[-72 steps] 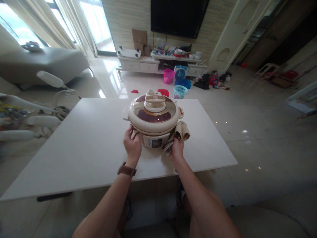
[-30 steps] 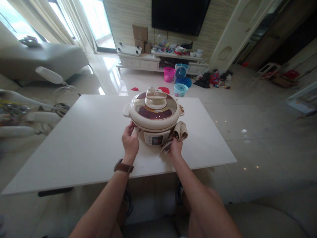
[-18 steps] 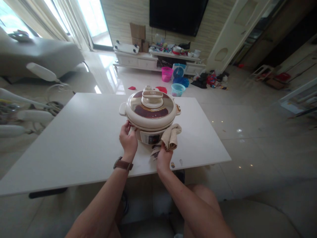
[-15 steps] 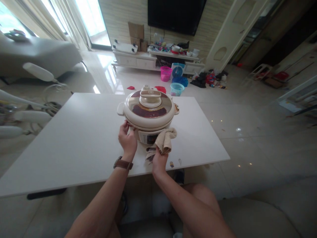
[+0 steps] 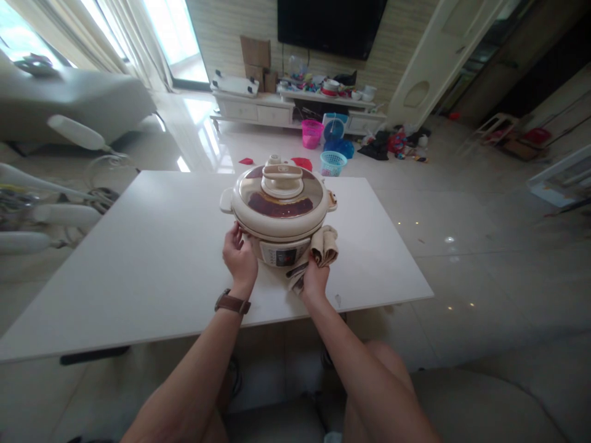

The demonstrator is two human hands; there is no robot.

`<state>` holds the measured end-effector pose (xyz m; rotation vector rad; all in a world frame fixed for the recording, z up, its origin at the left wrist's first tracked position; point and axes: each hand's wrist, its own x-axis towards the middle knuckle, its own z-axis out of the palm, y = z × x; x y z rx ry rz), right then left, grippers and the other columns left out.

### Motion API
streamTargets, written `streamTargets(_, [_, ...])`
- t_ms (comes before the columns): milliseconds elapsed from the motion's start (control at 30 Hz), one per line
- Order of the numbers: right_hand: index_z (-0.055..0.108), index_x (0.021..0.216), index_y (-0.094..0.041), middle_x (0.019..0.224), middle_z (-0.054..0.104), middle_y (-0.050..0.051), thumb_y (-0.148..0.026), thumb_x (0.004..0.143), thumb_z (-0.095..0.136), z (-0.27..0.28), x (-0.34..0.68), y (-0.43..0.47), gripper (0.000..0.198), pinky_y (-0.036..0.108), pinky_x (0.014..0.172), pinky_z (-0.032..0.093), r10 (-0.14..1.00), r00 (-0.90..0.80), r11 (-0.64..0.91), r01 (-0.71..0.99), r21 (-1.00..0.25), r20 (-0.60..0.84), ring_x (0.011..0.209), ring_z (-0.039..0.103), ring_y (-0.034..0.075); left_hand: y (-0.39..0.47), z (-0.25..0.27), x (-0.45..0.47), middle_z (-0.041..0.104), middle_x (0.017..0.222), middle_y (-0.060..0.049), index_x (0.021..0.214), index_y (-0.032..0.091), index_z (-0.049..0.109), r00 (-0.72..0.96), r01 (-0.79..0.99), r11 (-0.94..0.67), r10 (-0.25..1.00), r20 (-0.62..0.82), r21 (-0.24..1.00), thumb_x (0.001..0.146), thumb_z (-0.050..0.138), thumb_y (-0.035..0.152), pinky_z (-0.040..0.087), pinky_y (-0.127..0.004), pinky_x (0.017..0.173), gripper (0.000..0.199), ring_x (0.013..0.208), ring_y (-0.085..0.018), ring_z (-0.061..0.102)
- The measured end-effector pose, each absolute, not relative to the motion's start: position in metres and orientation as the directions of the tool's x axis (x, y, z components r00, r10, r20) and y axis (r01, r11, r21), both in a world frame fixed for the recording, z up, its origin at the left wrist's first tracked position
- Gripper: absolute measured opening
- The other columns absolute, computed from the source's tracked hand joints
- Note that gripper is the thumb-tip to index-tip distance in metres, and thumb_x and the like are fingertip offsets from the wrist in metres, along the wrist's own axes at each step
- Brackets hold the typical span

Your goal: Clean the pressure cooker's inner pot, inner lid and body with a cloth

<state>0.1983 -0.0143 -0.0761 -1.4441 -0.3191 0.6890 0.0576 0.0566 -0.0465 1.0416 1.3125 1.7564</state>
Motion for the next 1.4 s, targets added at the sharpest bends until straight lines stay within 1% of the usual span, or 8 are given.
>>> streamTargets(133, [0.075,0.105,-0.012,0.100,0.080,0.010,-0.040,0.079,0.070,-0.068,0.227,0.008,0.039,0.032,0.080,0.058,0.569,0.778,-0.072,-0.276,-0.959,-0.266,0.095,0.072,0.023,0.057,-0.046,0.055,0.069,0.144,-0.016,0.130,0.014,0.069,-0.427,-0.066,-0.223,0.887,0.175,0.973,0.074,0.054,-0.001,0.049,-0.047,0.122,0.060,0.136,-0.029,0.066])
streamTargets(267, [0.075,0.101,-0.014,0.094,0.079,0.007,-0.035,0.075,0.072,-0.068,0.242,0.020,0.033,0.031,0.076,0.058,0.574,0.752,-0.060,-0.357,-0.932,-0.325,0.090,0.072,0.022,0.058,-0.046,0.049,0.071,0.142,-0.015,0.128,0.015,0.070,-0.410,-0.060,-0.208,0.897,0.166,0.976,0.074,0.054,-0.002,0.050,-0.048,0.121,0.058,0.135,-0.029,0.067])
streamTargets(500, [0.073,0.094,-0.013,0.088,0.078,0.007,-0.036,0.075,0.071,-0.070,0.228,0.015,0.030,0.029,0.072,0.055,0.528,0.797,-0.049,-0.317,-0.947,-0.294,0.083,0.070,0.021,0.057,-0.048,0.047,0.071,0.141,-0.012,0.129,0.018,0.070,-0.393,-0.062,-0.200,0.905,0.160,0.978,0.076,0.054,-0.002,0.048,-0.048,0.122,0.059,0.135,-0.027,0.067])
streamTargets(700, [0.074,0.101,-0.012,0.097,0.080,0.010,-0.037,0.077,0.071,-0.071,0.219,0.007,0.034,0.030,0.076,0.056,0.544,0.803,-0.019,-0.279,-0.960,-0.244,0.093,0.072,0.023,0.056,-0.047,0.049,0.071,0.141,-0.013,0.126,0.017,0.071,-0.390,-0.065,-0.230,0.901,0.188,0.971,0.074,0.054,-0.003,0.049,-0.046,0.122,0.058,0.136,-0.027,0.067])
streamTargets(800, [0.075,0.106,-0.011,0.104,0.081,0.011,-0.037,0.078,0.072,-0.074,0.218,0.006,0.039,0.033,0.083,0.058,0.534,0.807,-0.029,-0.281,-0.959,-0.253,0.098,0.073,0.024,0.055,-0.046,0.051,0.071,0.142,-0.013,0.127,0.017,0.069,-0.400,-0.058,-0.222,0.899,0.181,0.973,0.075,0.054,-0.002,0.050,-0.045,0.122,0.057,0.137,-0.027,0.066])
streamTargets(967, [0.075,0.108,-0.010,0.106,0.081,0.012,-0.036,0.077,0.073,-0.073,0.217,0.008,0.040,0.033,0.085,0.059,0.522,0.807,-0.029,-0.310,-0.950,-0.278,0.098,0.073,0.023,0.053,-0.047,0.055,0.068,0.147,-0.013,0.132,0.018,0.067,-0.413,-0.039,-0.213,0.893,0.178,0.976,0.076,0.055,0.000,0.046,-0.047,0.124,0.060,0.140,-0.027,0.063])
streamTargets(1133, [0.075,0.107,-0.010,0.105,0.081,0.012,-0.034,0.076,0.073,-0.072,0.217,0.008,0.039,0.032,0.084,0.059,0.530,0.797,-0.014,-0.335,-0.942,-0.291,0.098,0.074,0.023,0.053,-0.048,0.058,0.068,0.147,-0.012,0.133,0.019,0.067,-0.417,-0.015,-0.224,0.887,0.197,0.974,0.078,0.056,0.002,0.045,-0.044,0.125,0.059,0.142,-0.026,0.062])
streamTargets(1400, [0.075,0.101,-0.011,0.100,0.081,0.011,-0.032,0.075,0.073,-0.063,0.214,0.004,0.034,0.030,0.076,0.058,0.530,0.786,-0.018,-0.367,-0.930,-0.320,0.093,0.073,0.023,0.051,-0.046,0.059,0.068,0.146,-0.012,0.133,0.020,0.068,-0.410,-0.003,-0.238,0.886,0.216,0.971,0.081,0.058,0.004,0.043,-0.043,0.126,0.055,0.142,-0.024,0.061])
